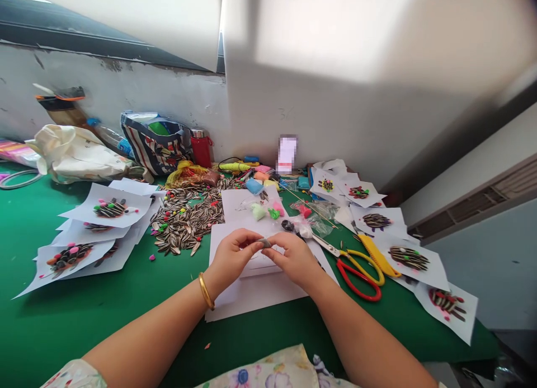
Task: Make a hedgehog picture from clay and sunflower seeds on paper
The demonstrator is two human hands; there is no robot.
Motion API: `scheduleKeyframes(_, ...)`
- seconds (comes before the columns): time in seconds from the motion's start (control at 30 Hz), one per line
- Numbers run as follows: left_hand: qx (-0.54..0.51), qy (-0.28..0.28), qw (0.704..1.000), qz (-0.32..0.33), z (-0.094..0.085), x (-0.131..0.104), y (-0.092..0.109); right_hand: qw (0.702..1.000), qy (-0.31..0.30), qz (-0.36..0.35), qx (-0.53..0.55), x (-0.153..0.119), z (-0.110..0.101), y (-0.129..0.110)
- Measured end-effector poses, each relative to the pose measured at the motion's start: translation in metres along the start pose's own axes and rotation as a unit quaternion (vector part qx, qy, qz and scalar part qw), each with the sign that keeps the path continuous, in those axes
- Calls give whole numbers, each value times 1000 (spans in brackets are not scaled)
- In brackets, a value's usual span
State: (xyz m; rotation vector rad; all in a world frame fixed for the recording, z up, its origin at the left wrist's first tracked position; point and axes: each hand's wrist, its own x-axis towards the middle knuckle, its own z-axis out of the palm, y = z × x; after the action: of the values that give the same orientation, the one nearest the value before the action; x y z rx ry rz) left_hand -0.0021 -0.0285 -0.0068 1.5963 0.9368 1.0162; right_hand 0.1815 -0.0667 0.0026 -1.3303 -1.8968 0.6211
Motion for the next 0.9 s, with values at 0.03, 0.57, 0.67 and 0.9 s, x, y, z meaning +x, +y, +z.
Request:
scheduleKeyframes(0.03,-30,4,999,-20,1,0,0,1000,4,10,20,0,0,1)
scheduleKeyframes(0.57,12,13,1000,-2,1,-1,3,998,-24,4,52,-1,5,-6)
scheduleKeyframes(0.67,-64,-2,997,-39,3,-2,3,997,-32,-3,68,-1,4,-5)
scheduleKeyframes(0.9,94,-16,993,67,-1,-2,-4,999,-32,-8,-13,-1,7,-2)
